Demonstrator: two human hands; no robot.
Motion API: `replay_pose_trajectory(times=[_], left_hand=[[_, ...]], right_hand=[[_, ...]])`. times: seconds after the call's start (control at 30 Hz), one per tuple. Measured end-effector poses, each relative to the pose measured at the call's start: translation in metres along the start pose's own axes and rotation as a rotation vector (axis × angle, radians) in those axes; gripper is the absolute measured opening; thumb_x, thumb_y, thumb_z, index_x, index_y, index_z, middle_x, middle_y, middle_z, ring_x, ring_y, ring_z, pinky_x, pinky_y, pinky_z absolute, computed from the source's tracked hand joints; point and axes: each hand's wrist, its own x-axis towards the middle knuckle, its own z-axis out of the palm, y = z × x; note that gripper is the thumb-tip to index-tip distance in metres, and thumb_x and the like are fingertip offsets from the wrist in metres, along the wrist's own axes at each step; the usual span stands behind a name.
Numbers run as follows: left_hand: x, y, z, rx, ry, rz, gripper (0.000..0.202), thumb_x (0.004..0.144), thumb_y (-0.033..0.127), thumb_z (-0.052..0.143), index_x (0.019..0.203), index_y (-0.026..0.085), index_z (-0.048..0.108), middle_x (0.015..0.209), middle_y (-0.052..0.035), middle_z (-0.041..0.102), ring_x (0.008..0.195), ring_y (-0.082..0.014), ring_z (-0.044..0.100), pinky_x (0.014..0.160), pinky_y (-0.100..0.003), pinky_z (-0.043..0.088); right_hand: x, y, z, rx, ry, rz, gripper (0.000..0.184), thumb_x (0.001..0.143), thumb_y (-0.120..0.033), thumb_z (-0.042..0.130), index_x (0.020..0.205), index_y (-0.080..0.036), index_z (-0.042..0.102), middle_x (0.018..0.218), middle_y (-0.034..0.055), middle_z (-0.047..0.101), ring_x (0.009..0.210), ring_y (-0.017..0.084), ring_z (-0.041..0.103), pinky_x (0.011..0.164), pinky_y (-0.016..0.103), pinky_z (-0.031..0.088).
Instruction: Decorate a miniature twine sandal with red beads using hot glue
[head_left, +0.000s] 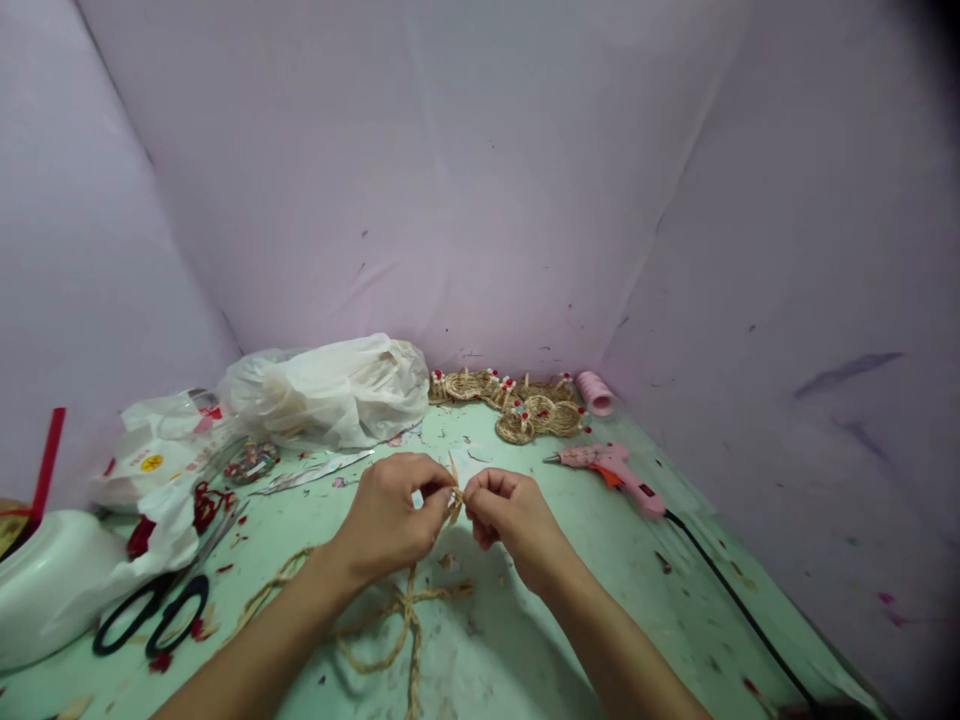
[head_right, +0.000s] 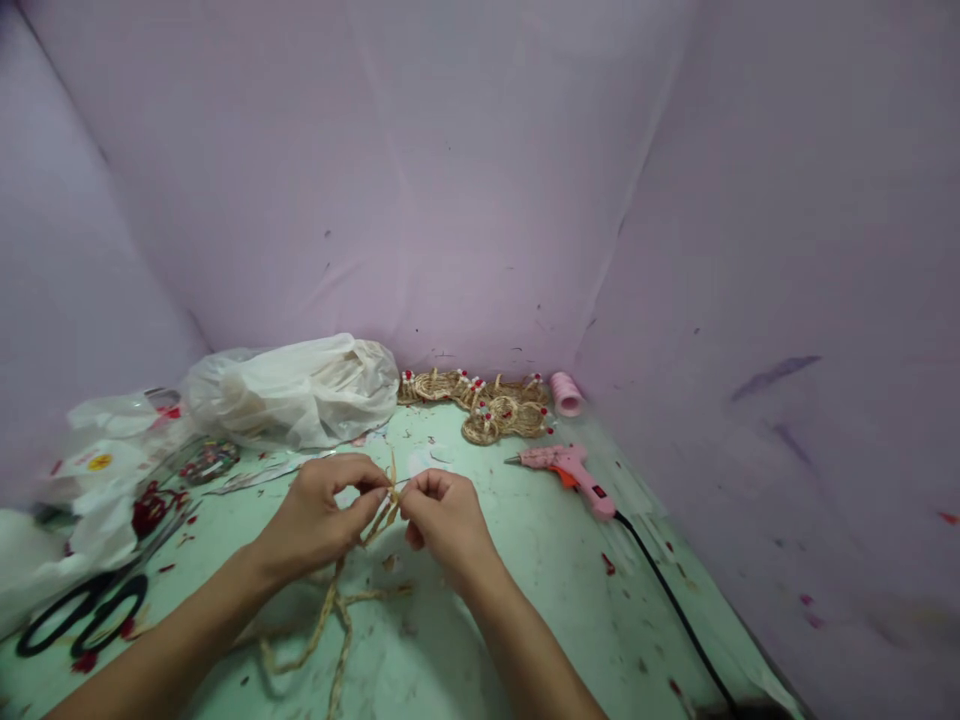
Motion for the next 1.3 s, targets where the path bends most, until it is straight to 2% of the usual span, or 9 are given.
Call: replay_pose_trajectory(times=[0.3, 0.4, 0.5, 0.6, 0.67, 0.83, 0.97, 1.1, 1.3], left_hand=[[-0.001, -0.002, -0.003, 0.313, -0.121, 0.377, 0.019, 0.066, 0.007, 0.045, 0.068, 0.017, 0.061, 0.059, -0.0014, 0.058, 0.055, -0.0139, 0.052, 0.086, -0.042, 0.038], [-0.002, 0.001, -0.001, 0.175, -0.045, 0.220, 0.017, 0.068, 0.011, 0.047, 0.061, 0.017, 0.062, 0.055, -0.0015, 0.059, 0.054, -0.0144, 0.052, 0.077, -0.037, 0.042], [0.002, 0.003, 0.005, -0.178, 0.024, -0.230, 0.015, 0.067, 0.017, 0.051, 0.055, 0.017, 0.061, 0.053, -0.0013, 0.060, 0.052, -0.0140, 0.053, 0.057, -0.027, 0.042], [0.005, 0.003, 0.009, -0.546, -0.085, -0.568, 0.011, 0.062, 0.019, 0.054, 0.055, 0.015, 0.060, 0.048, 0.0004, 0.056, 0.047, -0.0131, 0.051, 0.049, -0.023, 0.040], [0.005, 0.003, 0.010, -0.558, -0.105, -0.558, 0.007, 0.062, 0.019, 0.054, 0.060, 0.015, 0.060, 0.052, 0.0005, 0.057, 0.050, -0.0133, 0.052, 0.050, -0.023, 0.040], [-0.002, 0.006, 0.007, -0.127, -0.005, -0.217, 0.013, 0.066, 0.016, 0.050, 0.069, 0.019, 0.062, 0.067, -0.0005, 0.062, 0.060, -0.0136, 0.052, 0.058, -0.024, 0.038], [0.001, 0.003, 0.014, -0.403, -0.028, -0.463, 0.004, 0.063, 0.019, 0.052, 0.061, 0.018, 0.056, 0.053, 0.0019, 0.055, 0.050, -0.0122, 0.049, 0.051, -0.023, 0.037], [0.000, -0.008, 0.038, -0.817, 0.004, -0.668, 0.006, 0.060, 0.020, 0.053, 0.059, 0.017, 0.048, 0.046, 0.0048, 0.049, 0.043, -0.0100, 0.045, 0.046, -0.021, 0.036], [-0.017, -0.022, 0.071, -0.705, 0.010, -0.617, 0.003, 0.064, 0.017, 0.050, 0.062, 0.017, 0.051, 0.046, 0.0070, 0.045, 0.041, -0.0083, 0.043, 0.044, -0.020, 0.031]], right_hand=[[0.003, 0.007, 0.003, -0.045, 0.014, 0.031, 0.005, 0.052, -0.018, 0.047, 0.047, -0.018, 0.047, 0.035, -0.0090, 0.041, 0.031, 0.005, 0.037, 0.035, 0.019, 0.027], [0.002, 0.005, 0.003, -0.029, -0.010, 0.036, 0.003, 0.051, -0.018, 0.047, 0.048, -0.018, 0.048, 0.036, -0.0091, 0.041, 0.032, 0.005, 0.038, 0.035, 0.019, 0.028], [-0.001, 0.000, 0.002, 0.000, -0.021, 0.042, 0.005, 0.053, -0.022, 0.046, 0.051, -0.018, 0.048, 0.040, -0.0082, 0.044, 0.033, 0.005, 0.039, 0.036, 0.019, 0.030], [-0.001, -0.002, 0.001, 0.008, -0.012, 0.049, 0.006, 0.053, -0.023, 0.046, 0.051, -0.018, 0.049, 0.040, -0.0077, 0.044, 0.034, 0.005, 0.039, 0.036, 0.018, 0.031], [0.000, -0.001, 0.000, -0.003, -0.007, 0.056, 0.005, 0.052, -0.022, 0.047, 0.050, -0.018, 0.049, 0.039, -0.0079, 0.043, 0.033, 0.005, 0.038, 0.035, 0.018, 0.029], [0.002, 0.004, 0.002, -0.055, -0.017, 0.056, 0.005, 0.052, -0.021, 0.045, 0.048, -0.018, 0.047, 0.039, -0.0076, 0.042, 0.033, 0.005, 0.038, 0.035, 0.019, 0.029], [0.001, 0.004, 0.003, -0.188, -0.016, 0.025, 0.009, 0.058, -0.023, 0.044, 0.052, -0.019, 0.048, 0.043, -0.0057, 0.045, 0.035, 0.007, 0.041, 0.038, 0.020, 0.033], [0.012, -0.011, -0.029, -0.478, 0.115, -0.108, 0.017, 0.066, -0.033, 0.053, 0.058, -0.019, 0.058, 0.055, 0.0004, 0.056, 0.051, 0.013, 0.051, 0.050, 0.024, 0.037], [0.060, -0.051, -0.129, -0.893, 0.567, -0.189, 0.012, 0.071, -0.025, 0.054, 0.077, -0.018, 0.061, 0.084, 0.0111, 0.060, 0.085, 0.027, 0.053, 0.061, 0.031, 0.032]])
